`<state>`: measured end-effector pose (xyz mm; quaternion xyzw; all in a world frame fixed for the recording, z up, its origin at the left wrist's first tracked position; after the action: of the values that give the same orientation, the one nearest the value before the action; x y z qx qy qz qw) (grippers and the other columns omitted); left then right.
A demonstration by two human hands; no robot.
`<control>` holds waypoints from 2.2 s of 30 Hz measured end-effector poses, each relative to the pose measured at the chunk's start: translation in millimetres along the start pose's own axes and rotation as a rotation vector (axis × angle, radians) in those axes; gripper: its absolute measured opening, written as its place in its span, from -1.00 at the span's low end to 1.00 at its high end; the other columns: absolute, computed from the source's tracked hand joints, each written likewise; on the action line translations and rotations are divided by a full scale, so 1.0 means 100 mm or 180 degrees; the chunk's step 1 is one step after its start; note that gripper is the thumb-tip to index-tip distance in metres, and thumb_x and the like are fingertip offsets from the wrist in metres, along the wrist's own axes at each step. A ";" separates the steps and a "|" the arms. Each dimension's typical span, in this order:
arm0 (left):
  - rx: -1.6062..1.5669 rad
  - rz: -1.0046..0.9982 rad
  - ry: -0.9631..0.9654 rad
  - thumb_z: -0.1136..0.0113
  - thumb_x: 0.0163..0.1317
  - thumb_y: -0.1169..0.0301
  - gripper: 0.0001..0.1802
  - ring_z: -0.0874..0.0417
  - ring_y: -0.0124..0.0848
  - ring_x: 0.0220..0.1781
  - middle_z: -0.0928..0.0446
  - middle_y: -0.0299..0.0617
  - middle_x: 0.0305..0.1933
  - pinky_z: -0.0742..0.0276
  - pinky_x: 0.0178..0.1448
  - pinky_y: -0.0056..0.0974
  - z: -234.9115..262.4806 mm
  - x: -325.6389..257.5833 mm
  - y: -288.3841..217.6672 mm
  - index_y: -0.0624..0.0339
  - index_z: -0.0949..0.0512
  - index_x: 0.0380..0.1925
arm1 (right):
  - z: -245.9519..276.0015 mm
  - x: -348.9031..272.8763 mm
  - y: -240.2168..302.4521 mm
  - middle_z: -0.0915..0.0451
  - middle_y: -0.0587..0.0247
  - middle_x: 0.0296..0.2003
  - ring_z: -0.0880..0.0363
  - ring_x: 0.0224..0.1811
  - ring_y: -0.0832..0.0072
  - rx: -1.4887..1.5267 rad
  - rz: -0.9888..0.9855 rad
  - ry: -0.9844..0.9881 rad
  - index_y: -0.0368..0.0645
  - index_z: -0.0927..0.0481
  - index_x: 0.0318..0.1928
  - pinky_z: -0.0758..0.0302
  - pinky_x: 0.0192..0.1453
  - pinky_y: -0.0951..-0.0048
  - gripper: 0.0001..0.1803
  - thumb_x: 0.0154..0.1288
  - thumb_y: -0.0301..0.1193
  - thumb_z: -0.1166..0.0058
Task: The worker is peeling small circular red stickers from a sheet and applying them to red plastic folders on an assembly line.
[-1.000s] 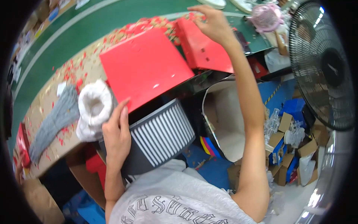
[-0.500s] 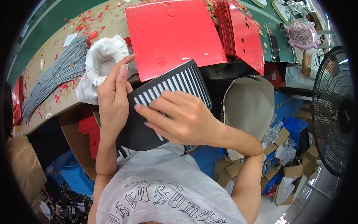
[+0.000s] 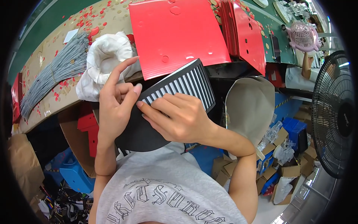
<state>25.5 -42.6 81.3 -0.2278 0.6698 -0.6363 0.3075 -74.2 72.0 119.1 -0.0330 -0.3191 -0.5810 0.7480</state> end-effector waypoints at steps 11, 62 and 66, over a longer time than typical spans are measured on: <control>-0.0248 0.0087 0.0316 -0.12 0.28 0.70 -0.37 -0.21 -0.74 -0.56 -0.28 -0.47 -0.64 -0.07 -0.47 -0.50 -0.02 -0.03 0.12 0.24 -0.33 0.37 | -0.06 -0.07 0.00 -0.58 0.30 -0.49 -0.54 -0.59 0.45 0.0492 -0.0460 -0.0079 -0.24 -0.75 -0.17 -0.44 -0.54 0.48 -0.63 -0.10 -0.59 -0.45; 0.1241 -0.0692 0.0700 -0.28 0.27 0.56 -0.27 -0.24 -0.51 -0.77 -0.32 -0.18 -0.77 -0.20 -0.58 -0.33 -0.46 0.09 0.25 0.14 -0.30 0.46 | 0.02 0.47 -1.43 -0.65 0.34 -0.36 -0.49 -0.40 0.70 0.1296 -0.1480 -0.0008 -0.28 -0.67 -0.25 -0.39 -0.32 0.60 -0.84 0.27 -0.43 -0.33; 0.1259 -0.0634 0.0597 -0.28 0.26 0.57 -0.30 -0.25 -0.51 -0.77 -0.34 -0.17 -0.78 -0.19 -0.58 -0.31 -0.40 0.12 0.19 0.14 -0.34 0.43 | -0.06 0.55 -1.46 -0.66 0.32 -0.37 -0.54 -0.36 0.66 0.1274 -0.1347 0.0386 -0.29 -0.67 -0.26 -0.43 -0.28 0.57 -0.83 0.28 -0.43 -0.32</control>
<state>-9.8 -21.1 61.0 -0.1680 0.5320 -0.8007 0.2183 -195.0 -24.8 95.5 0.2172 -0.3818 -0.6505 0.6196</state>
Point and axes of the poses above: each hand's wrist, its own x-axis towards the middle knuckle, its own z-axis out of the back of the hand, y = z × x, the point moved 5 cm from there along x, towards the middle knuckle
